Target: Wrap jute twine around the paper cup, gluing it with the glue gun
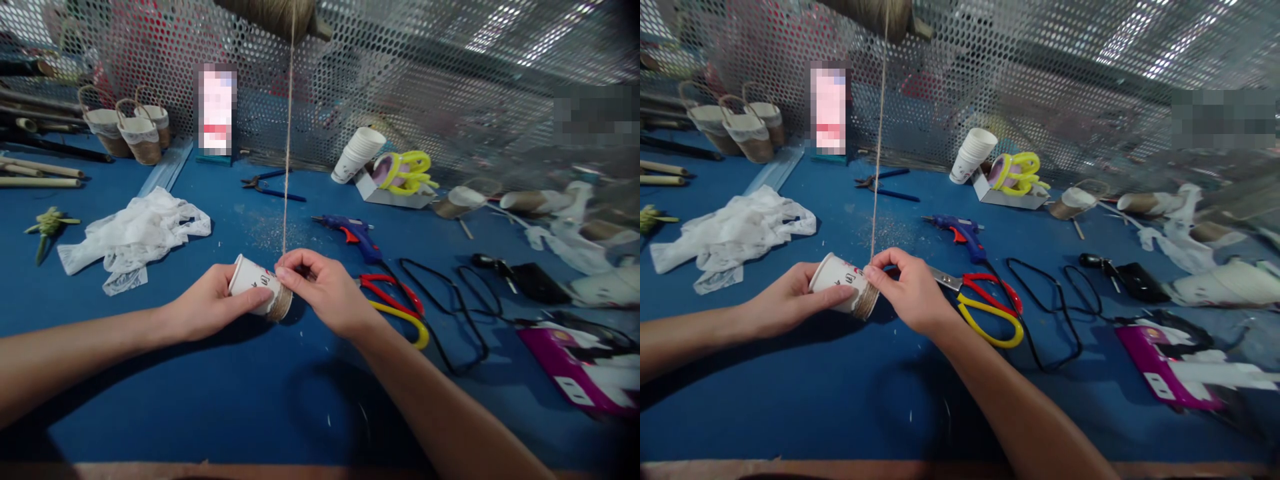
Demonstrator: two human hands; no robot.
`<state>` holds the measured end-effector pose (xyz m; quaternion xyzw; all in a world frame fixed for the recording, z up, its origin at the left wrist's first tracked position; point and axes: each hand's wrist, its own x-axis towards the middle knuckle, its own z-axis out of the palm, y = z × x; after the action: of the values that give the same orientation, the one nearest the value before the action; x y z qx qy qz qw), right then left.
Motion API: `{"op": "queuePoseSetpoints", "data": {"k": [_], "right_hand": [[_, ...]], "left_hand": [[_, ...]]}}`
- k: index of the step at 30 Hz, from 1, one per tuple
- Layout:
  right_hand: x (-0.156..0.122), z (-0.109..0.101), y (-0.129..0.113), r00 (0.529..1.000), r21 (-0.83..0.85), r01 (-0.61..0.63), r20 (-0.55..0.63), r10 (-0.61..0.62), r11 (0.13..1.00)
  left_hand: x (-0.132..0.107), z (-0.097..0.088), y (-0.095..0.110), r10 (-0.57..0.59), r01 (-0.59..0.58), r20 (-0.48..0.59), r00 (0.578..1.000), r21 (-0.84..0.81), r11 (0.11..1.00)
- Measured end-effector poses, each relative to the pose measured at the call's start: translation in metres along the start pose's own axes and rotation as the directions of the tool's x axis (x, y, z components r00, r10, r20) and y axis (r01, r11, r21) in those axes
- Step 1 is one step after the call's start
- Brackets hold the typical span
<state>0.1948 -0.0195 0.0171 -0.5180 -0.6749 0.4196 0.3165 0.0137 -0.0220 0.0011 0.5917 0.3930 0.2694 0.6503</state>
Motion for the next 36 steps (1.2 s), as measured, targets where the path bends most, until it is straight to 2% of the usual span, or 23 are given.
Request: {"op": "queuePoseSetpoints", "data": {"k": [6,11,15,17,21,25,28,30,32,34,36], "right_hand": [[-0.003,0.0,-0.001,0.999,0.009,0.029,-0.024,-0.029,1.0],[-0.001,0.0,0.0,1.0,-0.019,-0.009,-0.007,0.009,1.0],[0.003,0.0,-0.001,0.996,0.111,-0.077,0.052,0.072,0.991],[0.007,-0.003,-0.004,0.996,0.179,-0.075,0.055,0.066,0.981],[0.029,-0.012,-0.022,0.999,0.224,-0.032,-0.006,0.034,0.974],[0.068,-0.024,-0.047,0.999,0.291,0.027,-0.03,-0.02,0.956],[0.097,-0.032,-0.058,0.986,0.312,0.067,-0.164,-0.016,0.948],[0.108,-0.033,-0.058,0.972,0.264,0.102,-0.231,-0.04,0.959],[0.11,-0.029,-0.051,0.964,0.145,0.146,-0.242,-0.108,0.979],[0.103,-0.023,-0.04,0.979,-0.033,0.14,-0.148,-0.143,0.99],[0.091,-0.015,-0.028,0.997,-0.203,0.082,0.002,-0.084,0.976]], "left_hand": [[0.0,0.0,0.0,-0.014,0.014,0.003,1.0,-0.01,1.0],[0.0,-0.001,-0.001,-0.002,0.002,0.01,1.0,0.03,1.0],[-0.001,0.0,-0.001,-0.003,-0.002,0.037,0.999,0.14,0.99],[-0.002,0.001,-0.001,-0.008,-0.001,0.042,0.999,0.189,0.982],[-0.002,0.002,-0.003,0.018,-0.033,0.082,0.996,0.177,0.984],[-0.002,0.001,-0.005,0.004,-0.021,0.098,0.995,0.174,0.985],[-0.002,0.001,-0.005,0.007,-0.024,0.105,0.994,0.158,0.987],[-0.002,0.001,-0.005,0.005,-0.021,0.097,0.995,0.157,0.987],[-0.002,0.001,-0.005,0.009,-0.023,0.09,0.996,0.161,0.987],[-0.002,0.0,-0.006,0.019,-0.034,0.09,0.996,0.166,0.986],[-0.002,0.0,-0.006,0.025,-0.04,0.094,0.995,0.169,0.985]]}}
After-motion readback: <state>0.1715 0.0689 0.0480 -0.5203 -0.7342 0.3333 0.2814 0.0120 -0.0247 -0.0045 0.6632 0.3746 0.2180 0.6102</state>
